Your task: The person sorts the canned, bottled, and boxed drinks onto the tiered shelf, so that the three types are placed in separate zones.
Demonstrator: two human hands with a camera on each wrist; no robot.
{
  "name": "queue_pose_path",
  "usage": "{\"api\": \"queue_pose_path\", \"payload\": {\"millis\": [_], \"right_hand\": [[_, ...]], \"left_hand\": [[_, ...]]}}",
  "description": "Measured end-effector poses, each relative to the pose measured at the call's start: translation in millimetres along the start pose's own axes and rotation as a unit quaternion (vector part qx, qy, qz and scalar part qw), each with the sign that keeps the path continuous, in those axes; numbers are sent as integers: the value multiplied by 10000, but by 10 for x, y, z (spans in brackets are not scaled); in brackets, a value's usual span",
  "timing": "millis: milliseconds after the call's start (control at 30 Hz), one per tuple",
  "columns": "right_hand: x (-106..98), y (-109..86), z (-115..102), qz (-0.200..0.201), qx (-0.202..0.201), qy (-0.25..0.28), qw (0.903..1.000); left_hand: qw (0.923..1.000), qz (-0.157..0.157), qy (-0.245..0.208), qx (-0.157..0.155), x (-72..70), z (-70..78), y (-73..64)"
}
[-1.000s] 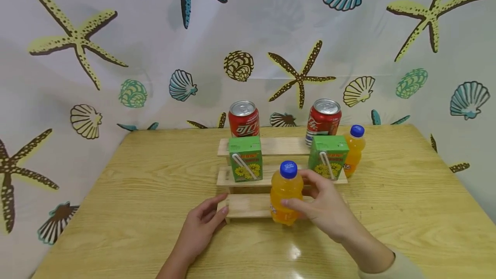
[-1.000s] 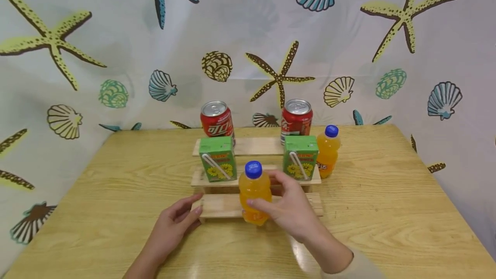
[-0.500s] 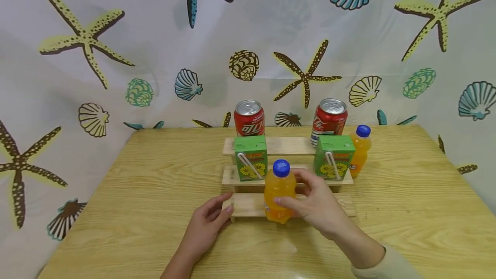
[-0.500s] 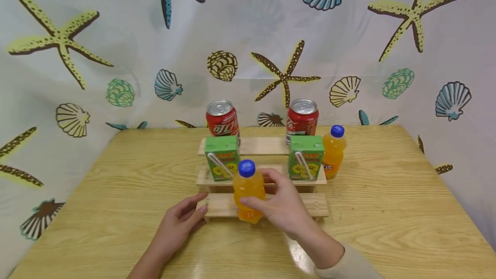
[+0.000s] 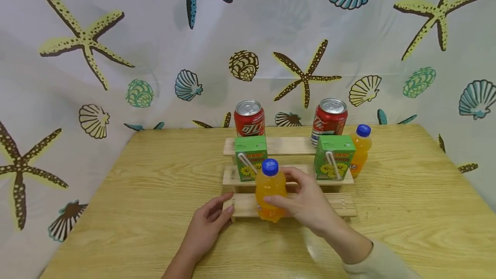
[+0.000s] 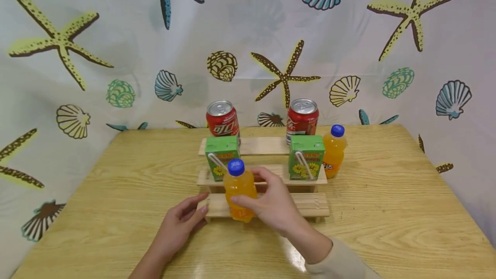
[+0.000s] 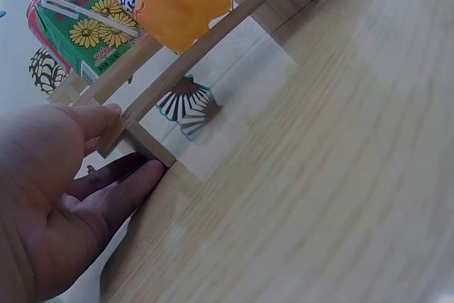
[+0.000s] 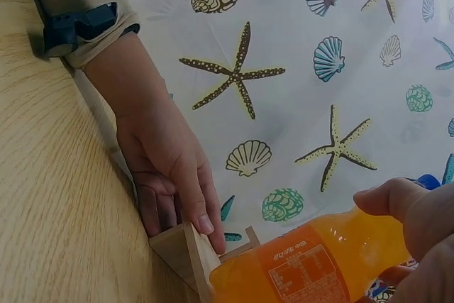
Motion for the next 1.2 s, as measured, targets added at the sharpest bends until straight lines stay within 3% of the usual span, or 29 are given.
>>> {"api": "queue_pose_path", "payload": {"millis": [200, 500, 967, 1200], "right_hand": [[46, 51, 8, 67, 3, -50, 10000], [176, 88, 12, -124, 45, 324, 9994], [253, 132, -11, 61, -89, 213, 9997], [253, 162, -20, 199, -166, -99, 9996]], "left_hand": [[10000, 6, 29, -49, 7, -9, 11], [9999, 40, 119, -79, 1, -3, 8], [10000, -23, 70, 13, 5, 10, -6], [9999, -15, 98, 25, 6, 14, -8]]}}
Point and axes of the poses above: each hand's wrist, its own y-axis towards the middle knuckle, its own x-axis out of the palm, z = x × y, the point moved 6 cm from there along y, towards the middle knuckle, and after that the axes turned 1 degree about y, right-handed, at the moved point
